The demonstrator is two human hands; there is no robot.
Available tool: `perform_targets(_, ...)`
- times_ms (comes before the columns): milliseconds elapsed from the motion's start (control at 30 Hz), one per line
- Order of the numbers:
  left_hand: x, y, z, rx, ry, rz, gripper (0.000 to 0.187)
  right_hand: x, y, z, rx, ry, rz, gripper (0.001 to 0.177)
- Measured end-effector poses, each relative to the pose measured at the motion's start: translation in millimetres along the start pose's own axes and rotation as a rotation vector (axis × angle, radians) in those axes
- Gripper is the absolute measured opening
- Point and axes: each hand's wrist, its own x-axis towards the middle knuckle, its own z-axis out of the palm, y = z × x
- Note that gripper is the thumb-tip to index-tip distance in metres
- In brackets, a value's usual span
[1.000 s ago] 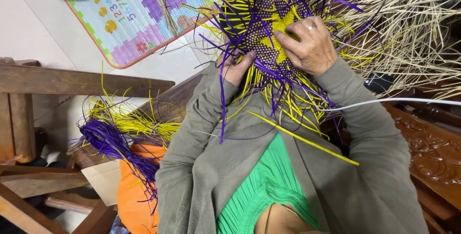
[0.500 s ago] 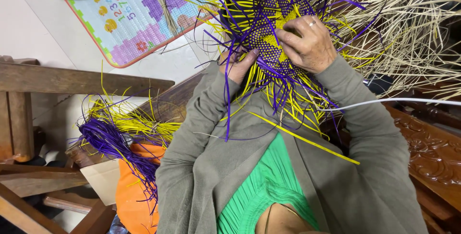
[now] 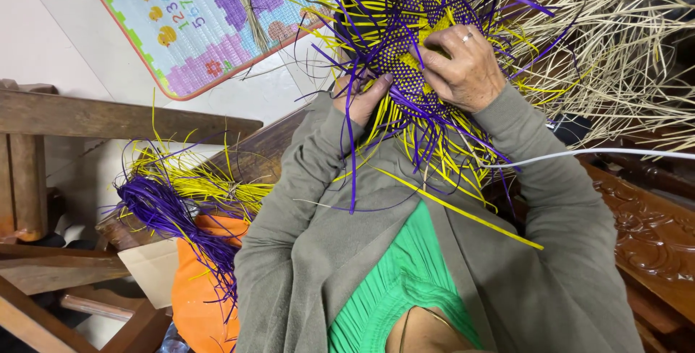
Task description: Weaving a decorative item using purple and yellow strips.
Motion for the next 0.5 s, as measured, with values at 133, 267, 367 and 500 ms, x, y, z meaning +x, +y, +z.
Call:
perform_targets(133, -3.3, 12.2, -1.0, -0.091, -0.051, 0.003, 0.03, 2.6, -1.1, 0.2, -0.025, -0.003, -0.032, 0.026)
perform_targets(267, -2.9, 16.0, -2.4, -0.091, -0.056, 0.0, 0.03, 3.1, -0.5, 1.5, -0.071, -0.017, -0.061, 0.03)
perform_targets(367, -3.7, 26.0, -6.3, 0.079, -0.113, -0.051, 0.029, 4.1, -1.5, 0.9, -0.099, -0.035, -0.071, 0.032)
perform_targets(500, -3.1, 22.3, -6.2, 0.054, -0.129, -0.069, 0.031, 5.0, -0.2, 2.6, -0.084, -0.037, -0.076, 0.035)
